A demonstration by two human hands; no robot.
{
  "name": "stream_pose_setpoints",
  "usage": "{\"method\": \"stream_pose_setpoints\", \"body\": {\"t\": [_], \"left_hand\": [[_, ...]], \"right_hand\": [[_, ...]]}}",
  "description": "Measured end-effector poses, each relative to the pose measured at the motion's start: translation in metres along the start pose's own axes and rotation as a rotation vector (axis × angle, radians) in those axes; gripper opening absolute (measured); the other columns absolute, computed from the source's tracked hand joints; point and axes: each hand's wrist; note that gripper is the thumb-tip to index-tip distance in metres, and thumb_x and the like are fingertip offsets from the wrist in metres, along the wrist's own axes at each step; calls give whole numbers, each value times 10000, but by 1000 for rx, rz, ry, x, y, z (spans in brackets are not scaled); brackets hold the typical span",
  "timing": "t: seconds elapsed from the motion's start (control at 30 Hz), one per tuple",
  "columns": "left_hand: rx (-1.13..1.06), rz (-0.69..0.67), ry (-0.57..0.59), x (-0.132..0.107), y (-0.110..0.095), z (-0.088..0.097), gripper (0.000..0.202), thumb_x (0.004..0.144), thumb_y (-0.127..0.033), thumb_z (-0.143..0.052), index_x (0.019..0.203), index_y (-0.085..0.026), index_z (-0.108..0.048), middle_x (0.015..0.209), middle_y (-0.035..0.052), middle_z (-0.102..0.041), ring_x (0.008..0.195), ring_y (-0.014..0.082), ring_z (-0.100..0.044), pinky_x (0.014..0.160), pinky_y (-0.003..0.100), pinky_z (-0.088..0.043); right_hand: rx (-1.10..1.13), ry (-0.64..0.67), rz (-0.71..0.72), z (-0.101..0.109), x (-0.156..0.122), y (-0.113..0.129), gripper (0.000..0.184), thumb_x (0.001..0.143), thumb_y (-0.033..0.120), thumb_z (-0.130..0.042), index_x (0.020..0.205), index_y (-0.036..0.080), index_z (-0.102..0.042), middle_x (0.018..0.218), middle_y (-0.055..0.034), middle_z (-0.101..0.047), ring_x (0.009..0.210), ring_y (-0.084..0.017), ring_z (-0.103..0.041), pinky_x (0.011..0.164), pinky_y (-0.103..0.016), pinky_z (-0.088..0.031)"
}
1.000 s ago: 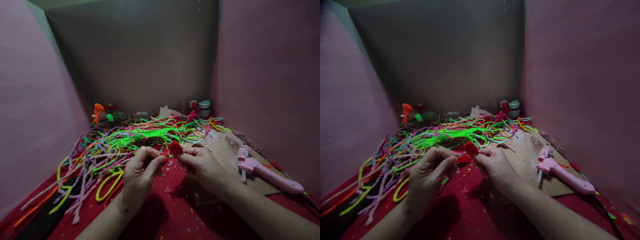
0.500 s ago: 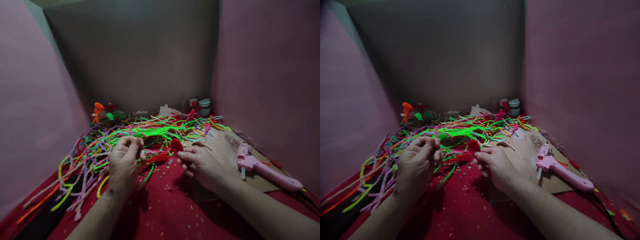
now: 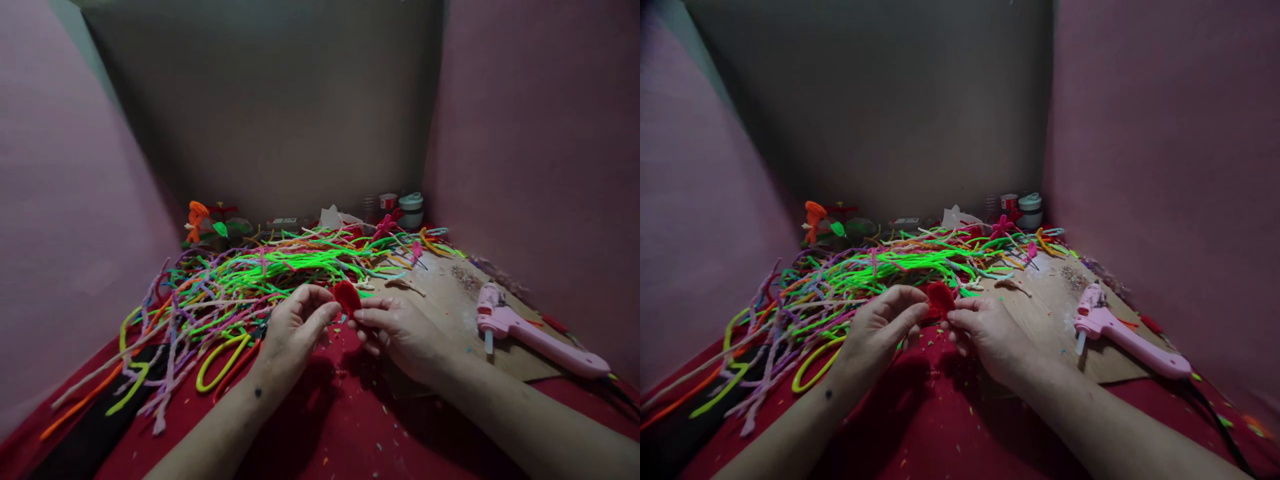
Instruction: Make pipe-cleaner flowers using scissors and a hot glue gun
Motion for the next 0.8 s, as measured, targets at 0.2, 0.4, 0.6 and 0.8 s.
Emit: {"method": "stream_pose_setpoints", "body": {"t": [0.2, 0.4, 0.6, 0.8], "left_hand": [[31, 69, 51, 1, 3, -2, 181, 755, -324, -579, 745, -149, -535, 520, -53, -504, 385, 46, -407, 380, 166, -323], [4, 89, 35, 0, 2, -5, 185, 732, -327, -588, 733, -152, -525, 528, -50, -514, 367, 51, -401, 362, 176, -302], [-29, 95, 89, -1, 1, -5, 107, 727, -243, -568, 754, -140, -569, 576, -24, -565, 376, 56, -423, 376, 182, -321], [-152, 54, 102, 3, 3, 3, 139, 746, -278, -601, 729, -140, -592, 521, -31, -538, 400, 56, -431, 397, 170, -322]], "right_hand": [[-170, 3, 29, -5, -4, -2, 107, 741, 192, -526, 802, 152, -604, 529, 38, -520, 376, -51, -389, 378, -196, -266], [-182, -28, 50, -10, -4, -2, 103, 727, 185, -542, 828, 165, -553, 557, 56, -531, 381, -47, -409, 358, -176, -278], [-243, -26, 120, -14, -6, -1, 294, 703, 164, -550, 989, 193, -489, 570, 78, -523, 404, -54, -425, 384, -174, -312], [-152, -114, 216, -16, -14, 12, 390, 640, 184, -622, 1006, 201, -489, 892, -28, -605, 806, -153, -576, 678, -275, -459]]}}
Point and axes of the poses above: each hand's wrist, its own x-axis towards the middle knuckle, its own z-axis out of the back of the hand, y = z × x
